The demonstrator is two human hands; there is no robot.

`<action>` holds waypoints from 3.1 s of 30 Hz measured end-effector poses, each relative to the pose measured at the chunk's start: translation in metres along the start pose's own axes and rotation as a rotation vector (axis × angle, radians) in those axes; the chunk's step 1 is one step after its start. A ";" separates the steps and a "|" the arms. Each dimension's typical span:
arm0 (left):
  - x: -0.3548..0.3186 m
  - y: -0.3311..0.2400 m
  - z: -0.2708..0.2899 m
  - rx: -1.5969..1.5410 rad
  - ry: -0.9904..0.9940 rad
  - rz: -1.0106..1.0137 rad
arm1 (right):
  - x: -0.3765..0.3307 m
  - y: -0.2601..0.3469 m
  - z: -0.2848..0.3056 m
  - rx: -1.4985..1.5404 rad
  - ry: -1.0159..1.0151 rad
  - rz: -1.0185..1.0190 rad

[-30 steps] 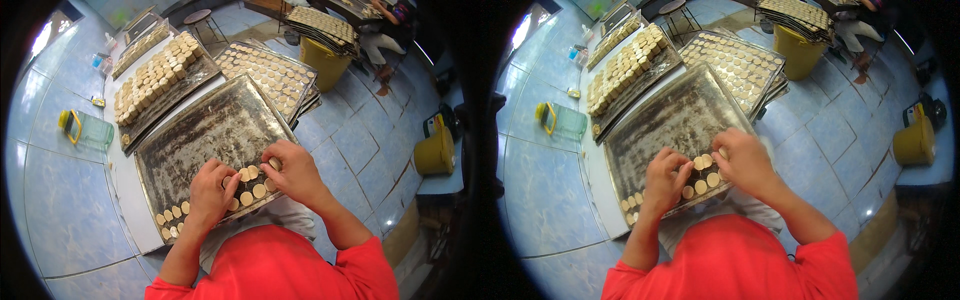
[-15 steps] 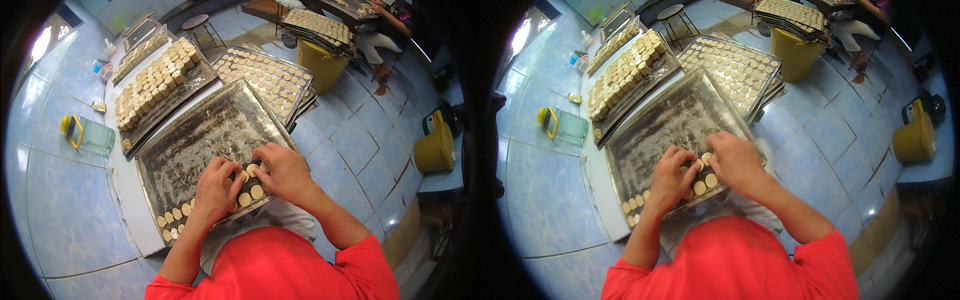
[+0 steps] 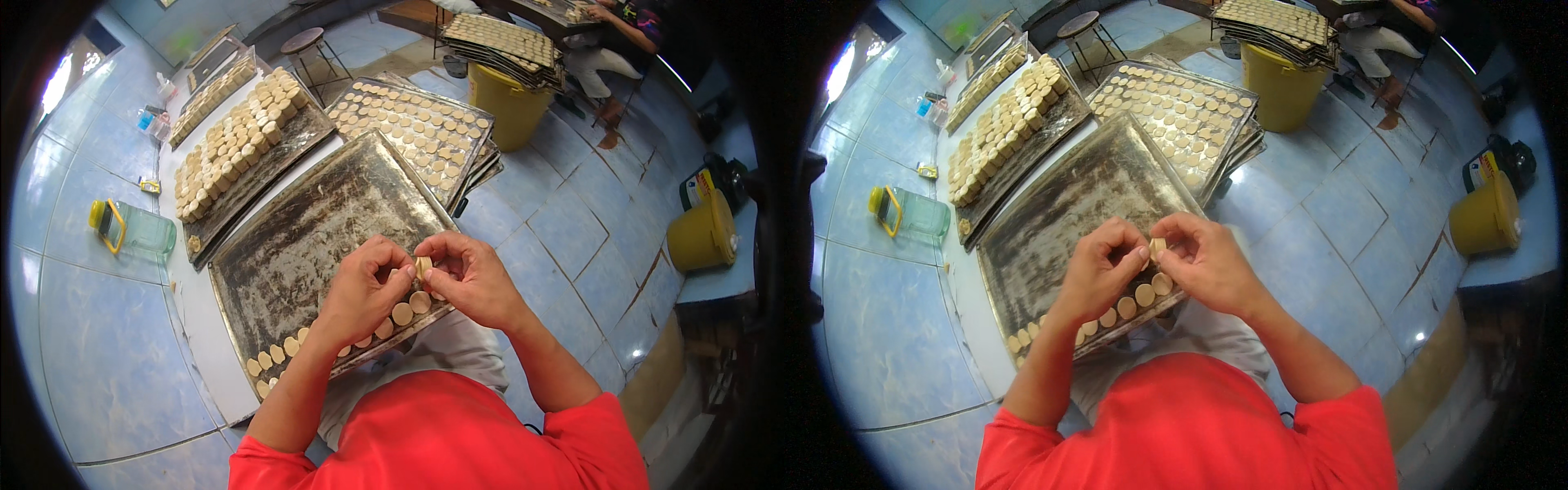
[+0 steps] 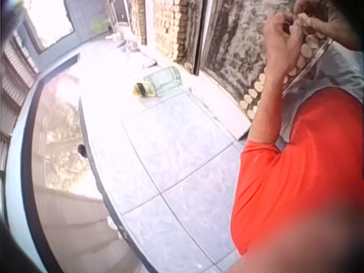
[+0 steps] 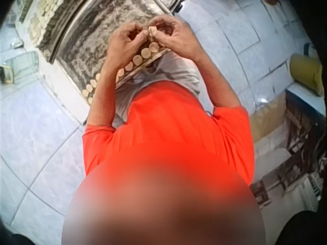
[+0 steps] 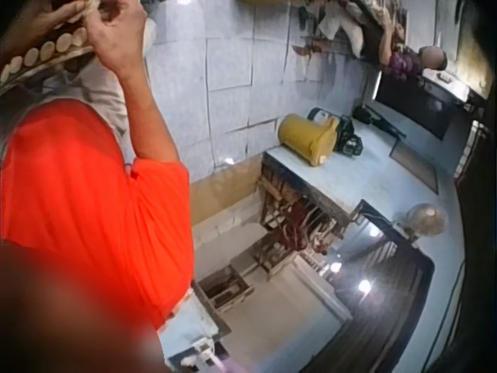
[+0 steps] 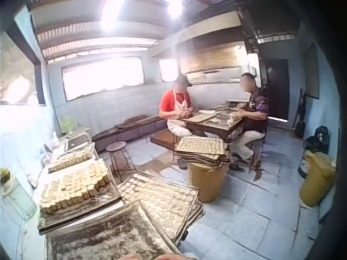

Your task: The person assembles small, round dough pieces by hand, stacking them into small cylindrical columns on a metal baking tray. They repeatedly pick up individual pieces and place them on top of existing stacks, filling the tray in an organized manner.

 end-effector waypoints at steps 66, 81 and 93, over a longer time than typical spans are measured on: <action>0.000 0.026 0.026 0.043 -0.100 0.171 | 0.044 -0.003 -0.002 -0.116 0.051 -0.042; -0.094 0.081 0.137 0.308 -0.537 0.216 | 0.056 0.036 0.007 -1.219 -0.075 0.177; -0.221 0.270 0.247 -0.046 -1.230 0.221 | -0.013 -0.076 0.132 -0.236 -0.526 -0.094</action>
Point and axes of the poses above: each hand's wrist, its own x-axis towards the middle knuckle, its own z-axis out of the back of the hand, y = z × x, the point moved 5 cm from there along x, towards the middle knuckle, and after that the axes turned 12 degrees about y, right-handed, at the moved point
